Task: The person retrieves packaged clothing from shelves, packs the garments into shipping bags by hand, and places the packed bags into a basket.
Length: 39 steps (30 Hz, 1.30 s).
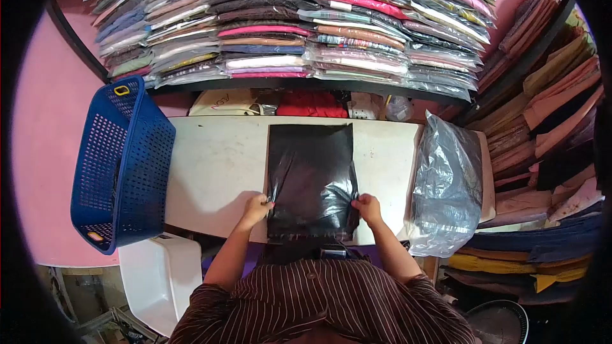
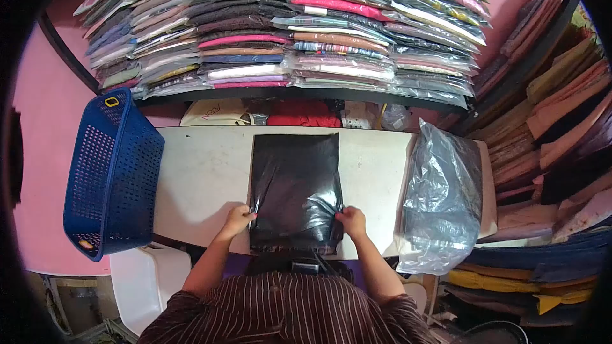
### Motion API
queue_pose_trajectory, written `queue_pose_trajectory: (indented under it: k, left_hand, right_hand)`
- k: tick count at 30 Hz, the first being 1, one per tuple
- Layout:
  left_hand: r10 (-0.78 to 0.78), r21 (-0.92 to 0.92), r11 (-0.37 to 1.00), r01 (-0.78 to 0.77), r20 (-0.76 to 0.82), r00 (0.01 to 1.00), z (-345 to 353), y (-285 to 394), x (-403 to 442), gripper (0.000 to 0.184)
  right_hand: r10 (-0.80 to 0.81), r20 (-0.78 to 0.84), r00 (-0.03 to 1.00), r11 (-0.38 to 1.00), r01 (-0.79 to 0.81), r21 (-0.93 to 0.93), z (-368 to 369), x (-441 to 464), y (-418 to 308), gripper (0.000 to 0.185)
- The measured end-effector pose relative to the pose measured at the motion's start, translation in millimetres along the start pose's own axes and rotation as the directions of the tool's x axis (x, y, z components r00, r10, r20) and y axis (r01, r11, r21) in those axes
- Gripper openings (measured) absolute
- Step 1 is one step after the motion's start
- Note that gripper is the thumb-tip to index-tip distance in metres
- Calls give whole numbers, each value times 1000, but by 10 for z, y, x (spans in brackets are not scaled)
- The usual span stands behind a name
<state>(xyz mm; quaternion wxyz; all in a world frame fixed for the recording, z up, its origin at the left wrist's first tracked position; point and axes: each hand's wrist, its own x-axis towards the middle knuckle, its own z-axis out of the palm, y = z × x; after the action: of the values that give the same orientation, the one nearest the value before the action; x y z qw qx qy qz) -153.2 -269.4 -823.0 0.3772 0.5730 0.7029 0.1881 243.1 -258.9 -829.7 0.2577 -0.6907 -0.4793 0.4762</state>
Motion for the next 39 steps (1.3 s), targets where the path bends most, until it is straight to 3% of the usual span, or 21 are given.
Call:
queue_pose_trajectory:
  k: [2, 5, 6, 7, 8, 9, 11, 12, 13, 16, 19, 25, 33, 35, 37, 38, 39]
  left_hand:
    - [-22, 63, 998, 15, 111, 994, -154, 131, -167, 33]
    - [2, 157, 987, -26, 149, 989, -169, 129, -245, 29]
    - [-226, 207, 957, 203, 91, 970, -179, 322, -227, 44]
    - [-85, 229, 968, 105, -92, 992, -156, 462, -206, 52]
    - [65, 269, 963, 10, -267, 962, -142, 636, -185, 60]
    - [200, 268, 956, -121, -291, 936, -129, 830, -124, 59]
    - [415, 265, 900, -345, -285, 864, -103, 1307, 77, 57]
    - [535, 299, 838, -457, -279, 798, 66, 1328, 256, 58]
    - [569, 327, 807, -493, -203, 797, 96, 1533, 308, 61]
    - [593, 393, 755, -524, -71, 802, 393, 1595, 588, 62]
    - [544, 399, 782, -479, -60, 837, 576, 1466, 726, 63]
    - [489, 415, 809, -417, -80, 869, 559, 1454, 736, 67]
    - [288, 368, 911, -188, -241, 927, 482, 1140, 962, 66]
    - [288, 421, 888, -185, -198, 937, 340, 1050, 974, 66]
    - [202, 540, 841, -31, -261, 944, 293, 1012, 1020, 66]
    - [210, 542, 839, -38, -259, 943, 298, 1023, 1059, 66]
    - [180, 555, 830, 60, -368, 912, 313, 1039, 1108, 65]
  right_hand:
    - [-130, 43, 991, 932, 137, -334, -45, -147, 44, 27]
    - [-150, -39, 988, 915, 124, -384, -91, -327, -181, 31]
    - [-122, 44, 992, 841, 127, -526, -166, -427, -654, 44]
    - [-120, 44, 992, 841, 125, -526, -109, -338, -756, 44]
    - [-271, -59, 961, 862, 215, -458, -59, -273, -828, 45]
    - [-405, -173, 898, 863, 312, -398, 3, -197, -911, 46]
    - [-604, -121, 788, 770, 537, -345, 202, -63, -1294, 49]
    - [-678, -72, 731, 689, 599, -408, 324, 32, -1414, 52]
    - [-745, -15, 667, 596, 655, -465, 437, 129, -1501, 56]
    - [-698, 138, 702, 486, 608, -628, 706, 448, -1516, 57]
    - [-628, 144, 765, 513, 547, -662, 703, 589, -1377, 59]
    - [-606, 106, 788, 531, 500, -684, 712, 668, -1296, 61]
    - [-542, -62, 838, 696, 406, -592, 538, 850, -1091, 61]
    - [-504, -81, 860, 710, 359, -606, 459, 911, -1006, 61]
    - [-474, -110, 874, 721, 313, -618, 418, 975, -953, 63]
    - [-443, -209, 872, 750, 232, -619, 420, 1009, -942, 64]
    - [-408, -305, 861, 776, 151, -612, 424, 1041, -926, 65]
